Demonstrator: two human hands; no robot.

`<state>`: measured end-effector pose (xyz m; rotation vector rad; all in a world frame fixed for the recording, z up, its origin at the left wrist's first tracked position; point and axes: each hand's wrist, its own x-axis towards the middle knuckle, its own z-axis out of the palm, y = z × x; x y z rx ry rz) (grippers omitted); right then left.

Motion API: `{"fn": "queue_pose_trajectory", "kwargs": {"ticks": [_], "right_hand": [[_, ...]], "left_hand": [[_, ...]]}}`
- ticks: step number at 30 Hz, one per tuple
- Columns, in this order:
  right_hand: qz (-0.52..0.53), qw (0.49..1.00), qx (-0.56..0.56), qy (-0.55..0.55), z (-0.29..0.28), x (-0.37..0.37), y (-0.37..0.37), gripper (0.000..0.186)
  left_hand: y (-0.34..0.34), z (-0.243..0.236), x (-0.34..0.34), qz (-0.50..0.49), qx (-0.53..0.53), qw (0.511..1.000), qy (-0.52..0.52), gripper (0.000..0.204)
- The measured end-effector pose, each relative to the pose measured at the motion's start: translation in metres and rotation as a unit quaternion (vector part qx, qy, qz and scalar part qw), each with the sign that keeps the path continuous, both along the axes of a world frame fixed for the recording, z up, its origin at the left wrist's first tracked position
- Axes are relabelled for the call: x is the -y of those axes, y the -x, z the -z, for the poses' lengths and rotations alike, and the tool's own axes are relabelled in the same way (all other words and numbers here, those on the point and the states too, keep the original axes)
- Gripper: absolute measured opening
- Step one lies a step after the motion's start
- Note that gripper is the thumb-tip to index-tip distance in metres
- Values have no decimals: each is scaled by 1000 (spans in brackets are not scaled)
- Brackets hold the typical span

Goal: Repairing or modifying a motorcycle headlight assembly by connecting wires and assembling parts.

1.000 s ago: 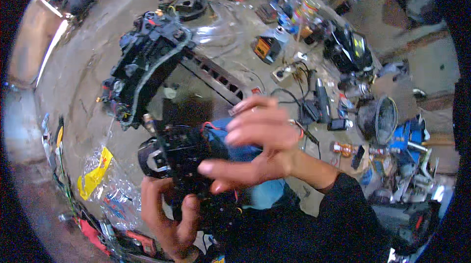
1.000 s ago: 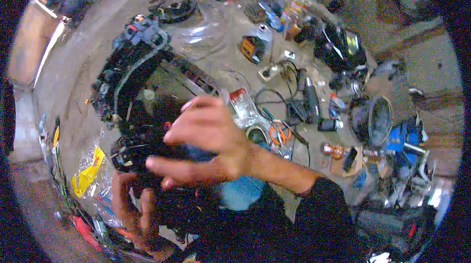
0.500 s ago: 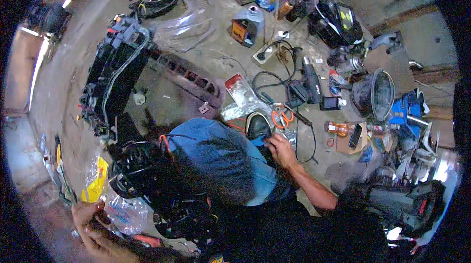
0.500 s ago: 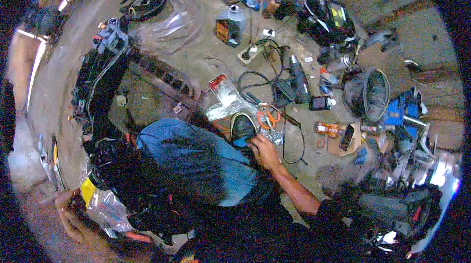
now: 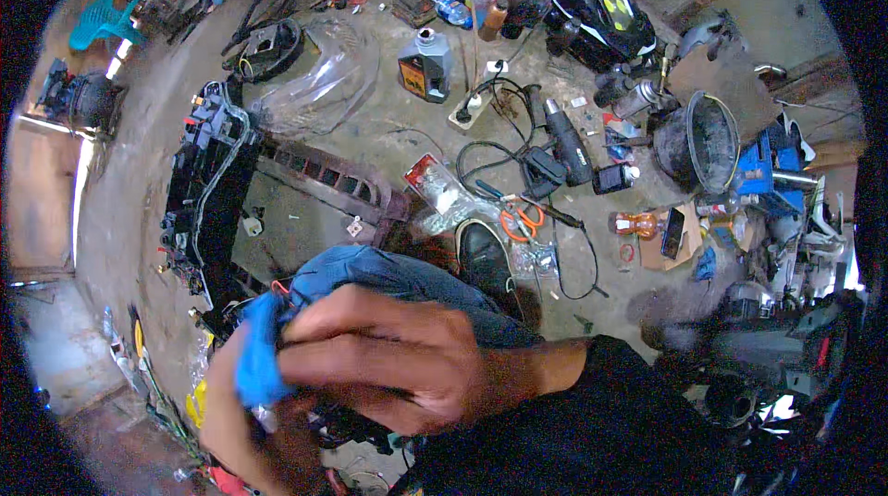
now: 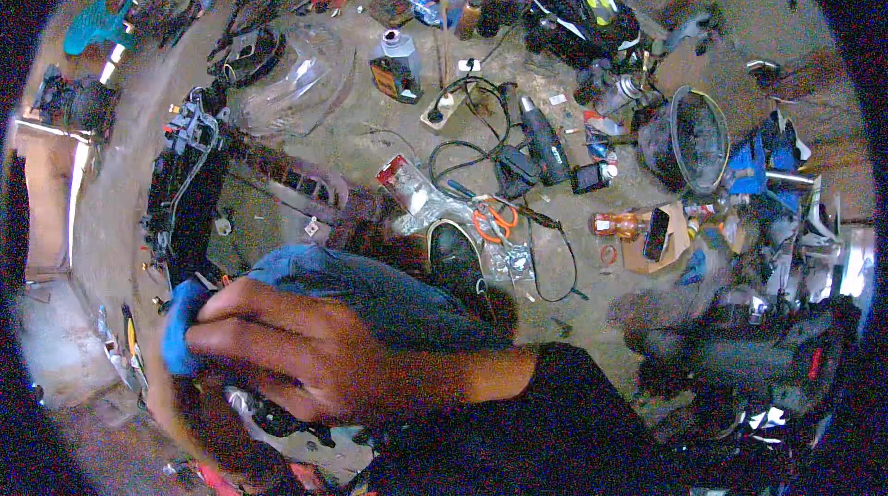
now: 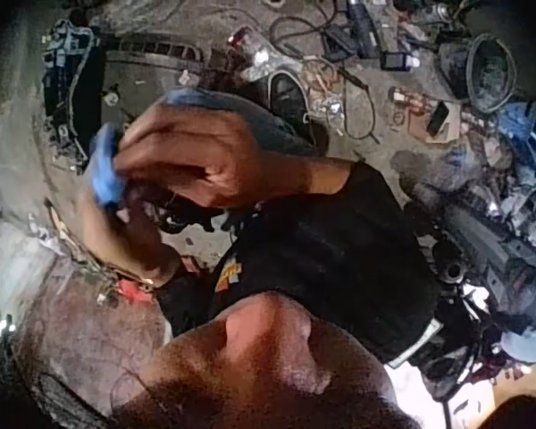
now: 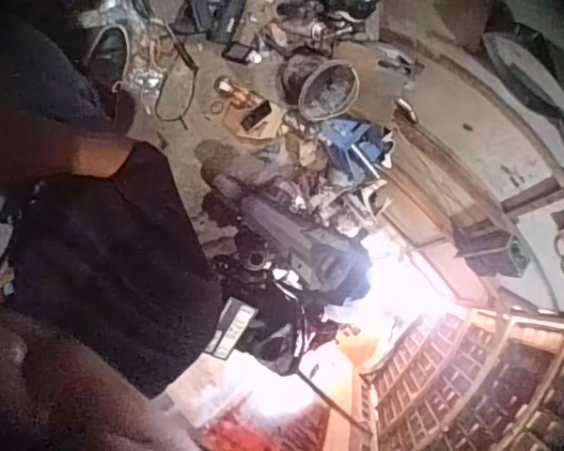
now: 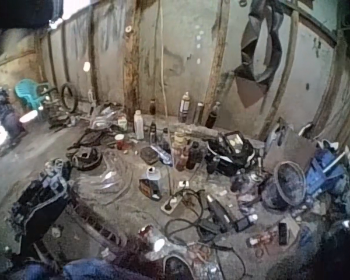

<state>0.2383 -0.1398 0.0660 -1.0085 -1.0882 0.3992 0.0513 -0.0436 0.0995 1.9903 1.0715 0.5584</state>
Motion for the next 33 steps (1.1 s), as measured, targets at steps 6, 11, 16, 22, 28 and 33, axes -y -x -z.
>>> {"fn": "queue_pose_trajectory", "kwargs": {"ticks": [6, 11, 16, 22, 28, 33], "right_hand": [[-18, 999, 30, 38, 22, 31, -4, 37], [116, 992, 47, -17, 88, 49, 26, 78], [67, 996, 65, -16, 115, 73, 77, 86], [62, 989, 130, 37, 112, 63, 111, 91], [30, 996, 85, -11, 102, 44, 104, 78], [42, 997, 69, -3, 108, 60, 101, 67]], "left_hand": [[57, -19, -71, -168, -130, 796, -567, 45], [73, -21, -138, -192, 291, 928, -134, 32], [29, 29, -142, -82, -103, 853, -505, 35], [-13, 36, -132, 87, 191, 977, 29, 44], [18, 80, -145, 39, 279, 954, 107, 48], [26, 90, -141, -45, 322, 934, 148, 44]]}}
